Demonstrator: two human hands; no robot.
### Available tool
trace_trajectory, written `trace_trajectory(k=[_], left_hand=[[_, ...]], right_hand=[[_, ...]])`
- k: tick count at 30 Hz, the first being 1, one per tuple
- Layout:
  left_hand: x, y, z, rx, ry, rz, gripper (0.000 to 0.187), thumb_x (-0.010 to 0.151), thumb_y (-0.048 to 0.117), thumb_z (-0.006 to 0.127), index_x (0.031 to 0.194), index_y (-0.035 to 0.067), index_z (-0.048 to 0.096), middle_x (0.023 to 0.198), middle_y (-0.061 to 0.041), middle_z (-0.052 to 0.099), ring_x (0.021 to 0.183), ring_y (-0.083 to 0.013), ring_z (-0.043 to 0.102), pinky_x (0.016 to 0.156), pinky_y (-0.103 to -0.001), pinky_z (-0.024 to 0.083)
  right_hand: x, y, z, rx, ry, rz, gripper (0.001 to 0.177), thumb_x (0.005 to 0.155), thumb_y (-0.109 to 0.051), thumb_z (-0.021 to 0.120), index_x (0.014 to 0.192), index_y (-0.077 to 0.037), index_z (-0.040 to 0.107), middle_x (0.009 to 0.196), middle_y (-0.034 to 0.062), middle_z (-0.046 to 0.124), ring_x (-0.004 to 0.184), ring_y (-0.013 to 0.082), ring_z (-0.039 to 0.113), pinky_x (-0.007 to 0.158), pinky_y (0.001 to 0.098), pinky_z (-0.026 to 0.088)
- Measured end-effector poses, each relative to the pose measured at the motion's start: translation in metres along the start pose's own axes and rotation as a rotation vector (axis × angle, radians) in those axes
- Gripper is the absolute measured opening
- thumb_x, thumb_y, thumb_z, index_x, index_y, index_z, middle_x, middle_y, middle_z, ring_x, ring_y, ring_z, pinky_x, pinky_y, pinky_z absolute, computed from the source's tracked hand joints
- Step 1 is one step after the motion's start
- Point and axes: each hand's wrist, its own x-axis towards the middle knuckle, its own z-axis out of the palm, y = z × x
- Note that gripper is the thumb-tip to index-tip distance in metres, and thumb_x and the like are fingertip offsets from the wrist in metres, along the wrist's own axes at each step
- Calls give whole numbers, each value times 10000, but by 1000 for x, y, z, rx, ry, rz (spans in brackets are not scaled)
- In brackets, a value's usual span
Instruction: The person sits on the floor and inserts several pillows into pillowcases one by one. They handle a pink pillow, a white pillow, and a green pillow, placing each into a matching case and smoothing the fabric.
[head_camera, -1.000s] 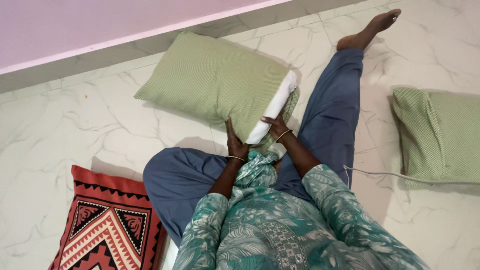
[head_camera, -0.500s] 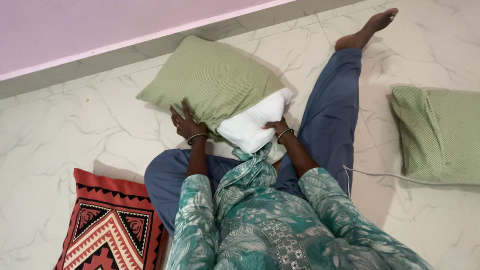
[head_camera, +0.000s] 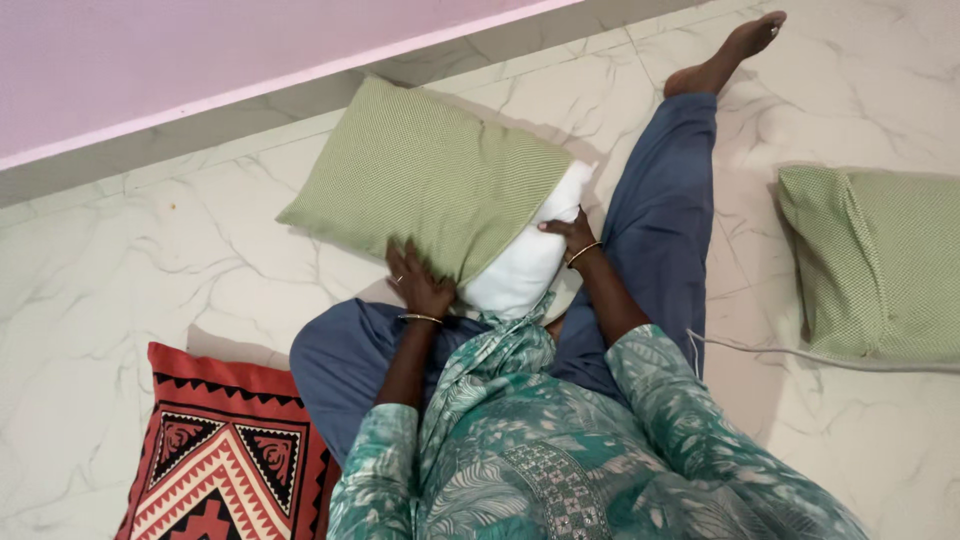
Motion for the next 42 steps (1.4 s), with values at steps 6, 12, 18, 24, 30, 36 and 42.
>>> trace_trajectory(k=[6,12,18,24,30,36,42], left_hand=[[31,121,12,79,34,378,760,919,545,632,1571,202,445,1703,-135,251,1582,-399,156,1146,-792,-24],[97,168,11,41,79,563,242,925,307,688,1126,180,731,1293,-23,678,1363,-302,487,1154,-768,99],[157,127,45,269,124,547,115,898,129,682,1001,136,731,1039,-65,748,1187,-292,645,1192,-692,196],[236,6,12,682,197,182,299,952,148,617,1211,29,707,1207,-155,714,1190,-343,612,1128,-710,237],[203,-31,-5,508,7,-81,485,991,301,560,1441,123,527,1535,-117,474,1445,-356,389,1144,-701,197],[43,8,8,367,-48,97,1027,813,722,628,1624,223,242,1698,-185,69,1563,-449,8,1106,-817,-74],[-28,40,25,386,-65,132,1000,763,456,786,1617,411,268,1734,-135,7,1577,-464,-32,1113,-843,-34]], right_hand=[[-43,-6,31,-85,-113,-209,832,677,186,770,1422,-24,466,1277,116,667,1183,284,660,1004,434,575],[-55,17,9,-243,-112,-268,711,723,212,725,1383,23,540,1252,107,678,1134,235,663,980,385,576],[-46,46,-12,-365,-71,-321,530,770,176,608,1281,34,613,1174,101,704,1052,219,661,896,363,541],[-31,29,-21,-472,66,-415,421,817,140,491,1179,45,687,1096,95,729,970,203,659,813,340,506],[3,-22,-37,-361,195,-364,298,952,52,603,1247,26,569,1226,151,702,1118,256,668,849,325,560],[-67,-19,59,-1426,-104,-615,1196,517,-452,971,1469,-64,360,1507,258,300,1410,477,277,1088,649,247],[-73,2,132,-1859,-209,-612,1209,531,-322,932,1537,-112,296,1579,203,351,1436,379,317,1055,737,175]])
